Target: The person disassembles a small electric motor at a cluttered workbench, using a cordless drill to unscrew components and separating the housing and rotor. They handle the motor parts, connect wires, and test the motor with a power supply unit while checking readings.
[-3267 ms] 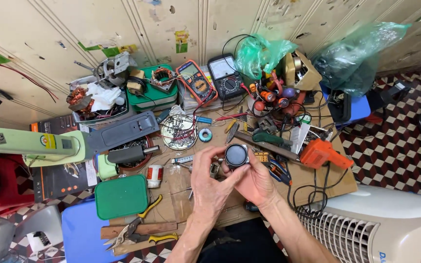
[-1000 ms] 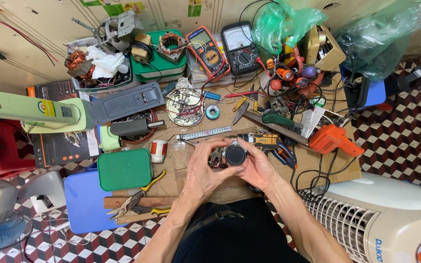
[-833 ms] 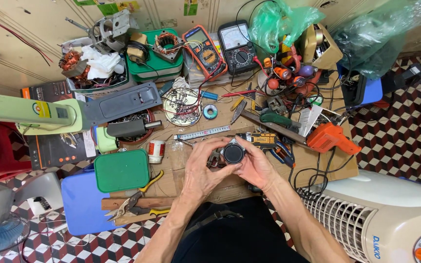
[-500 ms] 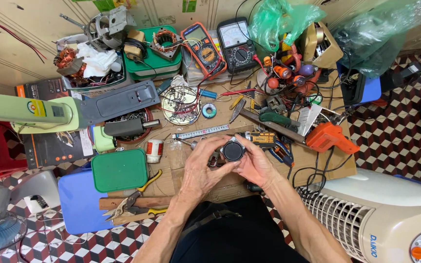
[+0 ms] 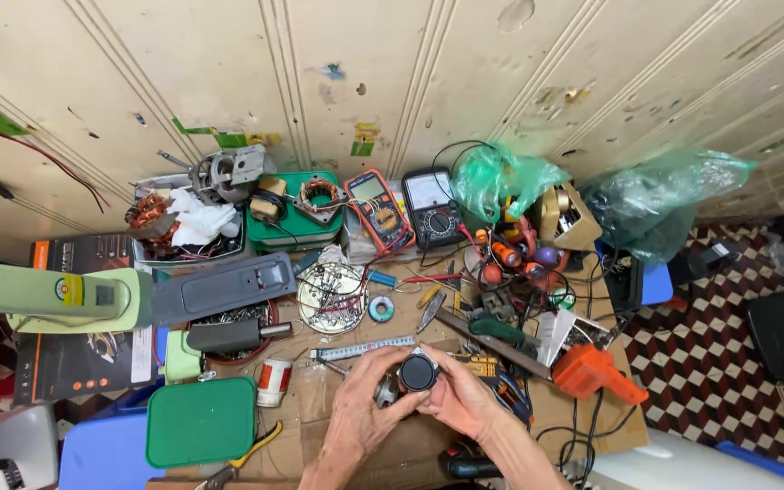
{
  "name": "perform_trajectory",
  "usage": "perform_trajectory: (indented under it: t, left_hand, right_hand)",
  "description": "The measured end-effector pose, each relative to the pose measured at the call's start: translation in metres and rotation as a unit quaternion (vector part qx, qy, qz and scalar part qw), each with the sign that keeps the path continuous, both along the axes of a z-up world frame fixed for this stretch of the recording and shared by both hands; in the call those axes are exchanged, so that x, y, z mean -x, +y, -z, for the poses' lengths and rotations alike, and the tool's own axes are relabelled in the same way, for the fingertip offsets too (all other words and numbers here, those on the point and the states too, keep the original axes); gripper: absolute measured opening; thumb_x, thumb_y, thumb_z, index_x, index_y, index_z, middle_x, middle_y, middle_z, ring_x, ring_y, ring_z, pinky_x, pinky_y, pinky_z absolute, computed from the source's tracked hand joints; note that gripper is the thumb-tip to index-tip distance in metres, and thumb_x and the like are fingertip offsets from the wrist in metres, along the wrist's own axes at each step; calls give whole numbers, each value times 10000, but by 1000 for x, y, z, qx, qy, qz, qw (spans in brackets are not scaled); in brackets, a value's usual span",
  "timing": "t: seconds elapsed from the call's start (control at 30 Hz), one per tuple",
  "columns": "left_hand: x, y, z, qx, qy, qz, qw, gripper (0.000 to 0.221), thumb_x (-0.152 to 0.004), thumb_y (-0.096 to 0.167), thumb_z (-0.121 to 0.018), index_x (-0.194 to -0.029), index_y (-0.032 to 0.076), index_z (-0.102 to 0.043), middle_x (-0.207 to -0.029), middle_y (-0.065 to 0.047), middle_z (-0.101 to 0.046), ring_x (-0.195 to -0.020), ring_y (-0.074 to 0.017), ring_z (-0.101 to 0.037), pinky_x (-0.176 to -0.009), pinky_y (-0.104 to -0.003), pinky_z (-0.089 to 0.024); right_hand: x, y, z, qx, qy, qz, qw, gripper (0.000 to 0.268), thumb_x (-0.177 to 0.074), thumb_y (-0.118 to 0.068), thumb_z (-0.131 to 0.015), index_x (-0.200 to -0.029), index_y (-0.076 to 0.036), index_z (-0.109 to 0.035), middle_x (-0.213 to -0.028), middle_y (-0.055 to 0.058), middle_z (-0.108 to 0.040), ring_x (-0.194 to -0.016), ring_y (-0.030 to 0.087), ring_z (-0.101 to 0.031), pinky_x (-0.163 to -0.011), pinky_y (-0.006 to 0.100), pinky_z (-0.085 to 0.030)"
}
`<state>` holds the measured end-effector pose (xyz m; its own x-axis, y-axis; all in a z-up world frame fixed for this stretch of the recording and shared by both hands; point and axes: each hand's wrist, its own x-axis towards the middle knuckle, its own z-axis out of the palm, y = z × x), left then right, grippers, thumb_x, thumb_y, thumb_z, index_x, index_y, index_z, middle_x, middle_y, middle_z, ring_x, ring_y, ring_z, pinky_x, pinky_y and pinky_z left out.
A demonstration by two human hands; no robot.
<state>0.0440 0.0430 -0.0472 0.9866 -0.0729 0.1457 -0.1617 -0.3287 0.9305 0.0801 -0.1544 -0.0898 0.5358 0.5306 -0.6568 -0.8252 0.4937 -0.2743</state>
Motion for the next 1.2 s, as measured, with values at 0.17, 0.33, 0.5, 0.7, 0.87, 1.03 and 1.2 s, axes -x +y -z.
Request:
perform_trajectory:
  t: [0.17,0.33,0.5,0.7,0.87,1.03,1.2]
  left_hand:
    - [-10,-7,13,59,158,-106,980,749,-733,243,-890,-1388,111,-552,-1250,-131,-671,-1135,-267,-686,-967,-378,-554]
    - [37,-10,79,114,287,-255,916,677,-794,164,-818,-1416,115,-554,-1224,-130,-706,-1070,-254,-738,-896,-384,-602]
    - [144,-1,305,137,183,-308,924,620,-715,87,-851,-1281,39,-603,-1077,-173,-729,-863,-220,-798,-714,-342,-659]
    - [168,-3,303,50,216,-424,878,508,-736,131,-862,-1220,71,-719,-934,-146,-753,-727,-205,-791,-644,-343,-653]
    - [124,10,171,127,315,-390,856,412,-925,162,-747,-1290,10,-634,-1082,-145,-756,-957,-189,-700,-847,-298,-540]
    - [109,17,112,123,333,-363,862,432,-928,214,-702,-1305,20,-622,-1110,-124,-755,-959,-180,-721,-833,-310,-573]
    - [87,21,86,-139,184,-190,954,615,-866,203,-793,-1405,57,-535,-1235,-149,-661,-1114,-260,-657,-920,-361,-565]
  right_hand:
    - [-72,5,-12,243,-203,-13,948,476,-1001,-352,-593,-1330,-9,-621,-893,80,-707,-645,141,-614,-545,271,-496]
    - [-207,7,-9,579,-497,-95,639,627,-942,-313,-698,-1477,-57,-497,-1092,160,-654,-907,274,-630,-761,388,-514]
    - [-281,16,3,651,-594,-165,442,689,-890,-220,-724,-1484,-23,-436,-1309,252,-591,-1137,434,-613,-931,484,-504]
    - [-307,18,10,687,-541,-291,389,707,-906,-200,-738,-1504,-37,-398,-1243,224,-614,-1157,418,-584,-962,509,-483]
    - [-264,5,2,630,-691,-152,320,681,-914,-172,-765,-1488,22,-453,-1375,251,-592,-1255,429,-552,-1038,484,-481]
    - [-112,-3,-44,614,-587,-139,509,506,-998,-226,-691,-1420,15,-550,-1370,219,-638,-1255,355,-615,-977,419,-508]
    - [56,-52,6,620,-344,-152,688,443,-1007,-297,-627,-1368,-41,-637,-1190,152,-738,-1075,251,-678,-903,362,-541]
